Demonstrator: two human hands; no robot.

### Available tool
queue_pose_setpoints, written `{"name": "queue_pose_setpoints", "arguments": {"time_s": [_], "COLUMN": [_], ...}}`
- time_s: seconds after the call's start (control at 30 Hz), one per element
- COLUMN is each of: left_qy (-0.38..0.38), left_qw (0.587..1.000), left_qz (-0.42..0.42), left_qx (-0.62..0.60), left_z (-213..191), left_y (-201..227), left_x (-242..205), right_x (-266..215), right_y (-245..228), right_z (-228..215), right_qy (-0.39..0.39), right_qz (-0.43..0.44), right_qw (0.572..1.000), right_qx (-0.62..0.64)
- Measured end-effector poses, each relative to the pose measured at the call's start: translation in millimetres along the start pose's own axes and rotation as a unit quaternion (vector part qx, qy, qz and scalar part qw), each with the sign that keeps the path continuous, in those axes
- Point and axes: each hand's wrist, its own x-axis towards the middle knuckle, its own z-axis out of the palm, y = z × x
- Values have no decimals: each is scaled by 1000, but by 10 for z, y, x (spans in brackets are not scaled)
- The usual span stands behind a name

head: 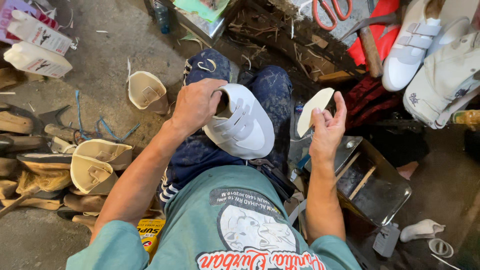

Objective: The person assembles shoe components by applying adhesive, trimming leather pieces with scissors, and fitting the lining and structural parts into a white shoe upper.

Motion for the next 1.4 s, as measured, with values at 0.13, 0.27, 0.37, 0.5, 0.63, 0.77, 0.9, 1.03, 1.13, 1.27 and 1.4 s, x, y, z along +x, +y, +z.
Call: {"name": "queue_pose_setpoints", "arguments": {"time_s": [0.13,0.27,0.37,0.5,0.63,0.77,0.9,1.03,1.13,1.27,1.4], "left_qy": [16,23,-16,-67,-30,2,16,-89,-73,-55,-76], "left_qw": [919,799,786,782,858,902,964,951,908,890,877], "left_qz": [-30,-99,-150,-208,-133,-76,-31,-44,17,76,85], "left_qx": [-392,-593,-600,-584,-496,-424,-265,-294,-412,-445,-466], "left_z": [-273,-14,280,420,-212,-286,-81,53,44,267,321], "left_y": [19,-47,68,300,124,409,520,269,436,276,306], "left_x": [-3,-252,-513,-742,-1686,-1536,-1232,-1396,-1289,-1339,-1324], "right_x": [-94,-255,-497,-700,-743,-808,-849,-852,-871,-936,-1018], "right_y": [-90,-481,-900,-1260,-1257,-1341,-1575,-1593,-1497,-1404,-1444], "right_z": [-51,284,637,903,934,934,1006,1014,1033,1045,1243], "right_qy": [64,39,-67,-228,-304,-315,-313,-306,-335,-358,-350], "right_qz": [-52,-16,28,48,42,57,-36,-66,-46,-35,-47], "right_qw": [990,995,989,969,949,942,934,927,923,913,904], "right_qx": [-112,-92,-130,-88,-77,-99,-168,-206,-186,-195,-241]}}
